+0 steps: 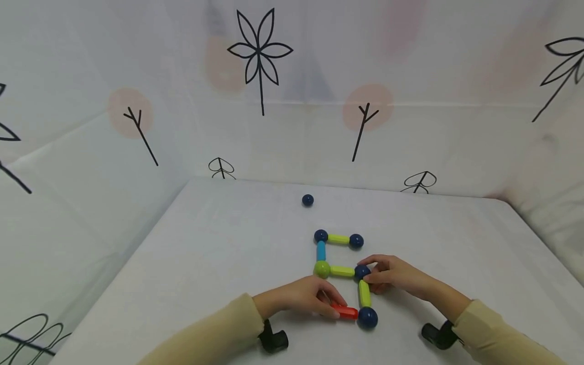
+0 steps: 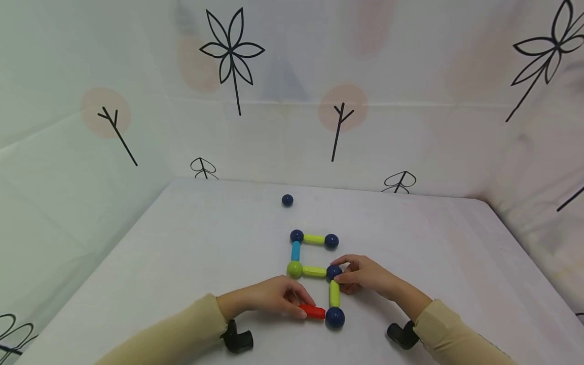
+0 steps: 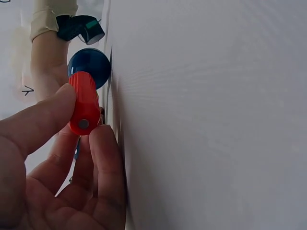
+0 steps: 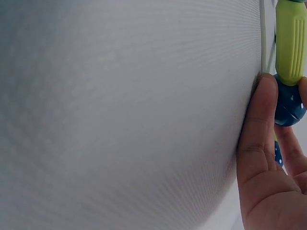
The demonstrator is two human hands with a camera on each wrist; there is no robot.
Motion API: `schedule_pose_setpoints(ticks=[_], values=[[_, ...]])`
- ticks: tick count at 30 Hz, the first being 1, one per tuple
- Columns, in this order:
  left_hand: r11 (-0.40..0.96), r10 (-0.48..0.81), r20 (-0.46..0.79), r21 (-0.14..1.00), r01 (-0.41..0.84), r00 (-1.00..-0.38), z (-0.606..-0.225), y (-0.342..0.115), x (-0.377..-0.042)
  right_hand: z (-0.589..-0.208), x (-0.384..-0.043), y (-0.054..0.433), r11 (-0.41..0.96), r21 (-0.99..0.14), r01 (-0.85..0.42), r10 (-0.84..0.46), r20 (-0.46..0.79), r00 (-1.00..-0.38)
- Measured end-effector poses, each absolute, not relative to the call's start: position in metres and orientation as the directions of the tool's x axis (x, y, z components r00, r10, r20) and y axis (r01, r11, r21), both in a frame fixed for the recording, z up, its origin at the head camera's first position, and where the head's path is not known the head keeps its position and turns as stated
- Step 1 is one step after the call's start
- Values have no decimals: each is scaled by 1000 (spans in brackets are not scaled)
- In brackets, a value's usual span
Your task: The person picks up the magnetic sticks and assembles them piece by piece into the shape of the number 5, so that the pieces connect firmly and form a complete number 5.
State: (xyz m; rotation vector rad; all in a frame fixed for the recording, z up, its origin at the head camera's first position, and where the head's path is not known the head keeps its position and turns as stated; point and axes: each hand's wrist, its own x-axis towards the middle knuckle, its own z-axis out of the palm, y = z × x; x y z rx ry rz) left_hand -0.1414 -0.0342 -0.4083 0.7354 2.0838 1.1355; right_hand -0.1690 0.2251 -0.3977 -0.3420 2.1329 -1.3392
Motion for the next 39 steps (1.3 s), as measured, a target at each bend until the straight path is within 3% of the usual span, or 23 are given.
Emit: schedule_pose_setpoints(ticks=[12, 30, 39], values=[[479, 720, -284, 863, 158, -633, -406, -31, -140, -393, -163, 229, 488, -866, 103, -468, -360, -807], [477, 695, -262, 864, 158, -669, -405, -40, -143, -389, -147, 238, 393, -915, 92, -634, -342, -693], [499, 570, -237, 860, 102, -787, -403, -74, -173, -390, -142, 240, 358, -931, 73, -698, -319, -641]])
